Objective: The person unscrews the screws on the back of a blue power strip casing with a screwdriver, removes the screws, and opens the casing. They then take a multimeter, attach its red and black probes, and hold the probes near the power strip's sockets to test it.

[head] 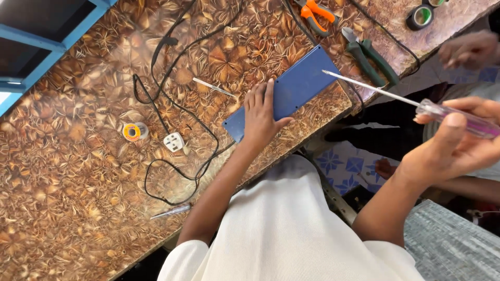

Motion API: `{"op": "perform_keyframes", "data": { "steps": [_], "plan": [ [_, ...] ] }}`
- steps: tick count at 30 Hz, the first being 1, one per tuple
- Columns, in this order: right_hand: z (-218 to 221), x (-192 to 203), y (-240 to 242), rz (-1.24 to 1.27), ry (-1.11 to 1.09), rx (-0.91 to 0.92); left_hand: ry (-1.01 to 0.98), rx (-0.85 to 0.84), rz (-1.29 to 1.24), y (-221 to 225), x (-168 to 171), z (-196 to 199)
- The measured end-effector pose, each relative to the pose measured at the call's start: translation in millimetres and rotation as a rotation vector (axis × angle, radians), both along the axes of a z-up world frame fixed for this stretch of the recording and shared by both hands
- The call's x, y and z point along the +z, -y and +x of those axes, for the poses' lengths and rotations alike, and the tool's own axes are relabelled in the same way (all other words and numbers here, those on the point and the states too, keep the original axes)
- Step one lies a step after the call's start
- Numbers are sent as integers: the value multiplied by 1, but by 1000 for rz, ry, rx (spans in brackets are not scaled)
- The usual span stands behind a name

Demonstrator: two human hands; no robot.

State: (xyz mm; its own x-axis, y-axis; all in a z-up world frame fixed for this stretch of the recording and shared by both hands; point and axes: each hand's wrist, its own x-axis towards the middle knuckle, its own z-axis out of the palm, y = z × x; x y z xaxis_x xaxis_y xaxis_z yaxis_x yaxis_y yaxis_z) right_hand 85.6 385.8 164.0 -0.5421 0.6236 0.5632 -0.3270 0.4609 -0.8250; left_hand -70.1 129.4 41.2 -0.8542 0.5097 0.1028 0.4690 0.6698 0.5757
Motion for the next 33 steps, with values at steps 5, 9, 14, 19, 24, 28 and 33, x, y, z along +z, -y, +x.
{"op": "perform_keyframes", "data": {
  "steps": [5, 9, 14, 19, 24, 28, 33],
  "plan": [
    [13, -9, 17, 39, 46, -46, 4, 2, 18, 7, -12, 5],
    [9, -12, 26, 21, 53, -69, -5, 5, 38, 6, -10, 4],
    [-11, -7, 24, -1, 64, -53, 23, 33, 41, 7, -6, 7],
    [-46, -14, 8, 116, 76, -68, 40, 36, 31, 5, 1, 3],
    [-85, -8, -1, 97, -16, -38, 9, 23, 26, 21, 27, 8],
    [-97, 8, 10, 106, -102, -17, -66, 46, 52, 65, 52, 18],
    [-89, 10, 47, 74, -169, -50, -140, 116, 68, 137, 69, 30]
  ]
}}
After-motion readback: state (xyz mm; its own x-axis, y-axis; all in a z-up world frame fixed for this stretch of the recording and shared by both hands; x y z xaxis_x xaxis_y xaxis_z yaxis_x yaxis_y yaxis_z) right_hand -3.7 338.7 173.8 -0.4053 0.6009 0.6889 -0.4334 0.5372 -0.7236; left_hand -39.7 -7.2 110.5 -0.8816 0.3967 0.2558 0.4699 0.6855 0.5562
